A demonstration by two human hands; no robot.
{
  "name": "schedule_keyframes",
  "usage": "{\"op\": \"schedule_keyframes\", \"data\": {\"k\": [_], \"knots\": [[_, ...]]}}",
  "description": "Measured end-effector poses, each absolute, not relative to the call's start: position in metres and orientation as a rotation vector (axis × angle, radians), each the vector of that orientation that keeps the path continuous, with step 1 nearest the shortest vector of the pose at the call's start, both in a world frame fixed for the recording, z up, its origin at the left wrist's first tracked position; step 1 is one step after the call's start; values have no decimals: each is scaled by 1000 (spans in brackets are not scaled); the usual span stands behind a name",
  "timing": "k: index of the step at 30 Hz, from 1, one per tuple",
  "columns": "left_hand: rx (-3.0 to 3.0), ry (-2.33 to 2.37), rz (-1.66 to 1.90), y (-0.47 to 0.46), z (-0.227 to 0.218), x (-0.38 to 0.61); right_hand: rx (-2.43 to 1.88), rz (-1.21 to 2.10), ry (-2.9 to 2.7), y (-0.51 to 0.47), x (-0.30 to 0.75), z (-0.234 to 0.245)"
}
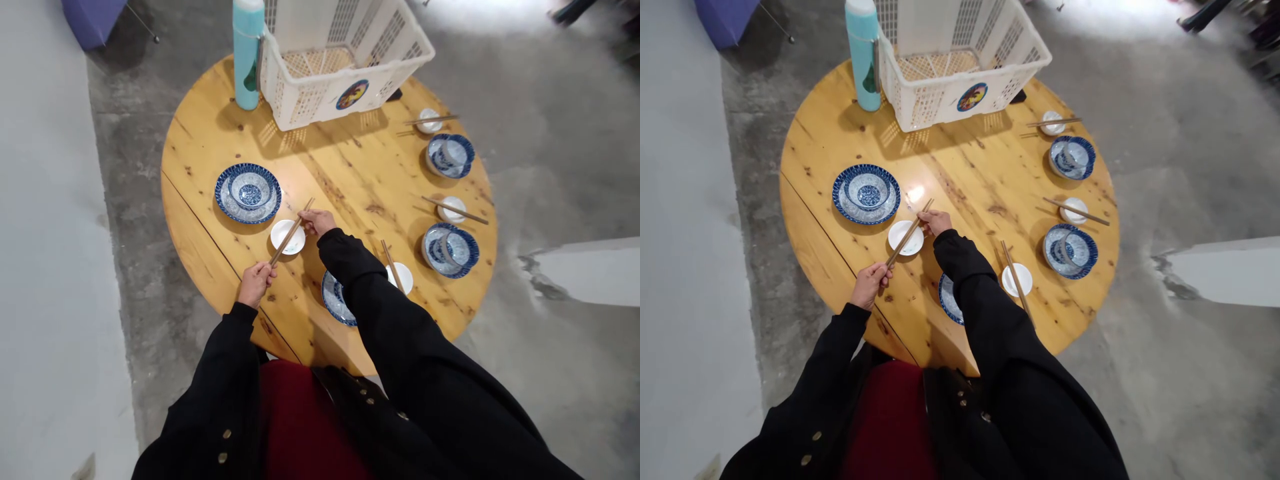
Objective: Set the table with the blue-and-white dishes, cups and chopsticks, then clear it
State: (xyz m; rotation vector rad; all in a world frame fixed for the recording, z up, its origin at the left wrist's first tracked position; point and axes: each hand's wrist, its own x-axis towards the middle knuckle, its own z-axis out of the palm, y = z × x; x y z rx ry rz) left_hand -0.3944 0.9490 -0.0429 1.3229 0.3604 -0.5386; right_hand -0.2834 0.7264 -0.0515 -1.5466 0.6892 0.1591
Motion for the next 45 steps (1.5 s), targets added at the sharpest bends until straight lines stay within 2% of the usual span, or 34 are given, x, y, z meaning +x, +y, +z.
{"op": "schedule_keyframes", "data": {"k": [11, 29, 45], "knots": [[1413, 323, -556, 942, -46, -388, -1512, 195, 715, 723, -286, -62], [1678, 162, -497, 944, -55, -390, -1494, 183, 761, 728, -292, -57], [1685, 165, -530, 948, -52, -393, -1529, 175, 773, 731, -297, -50]]}}
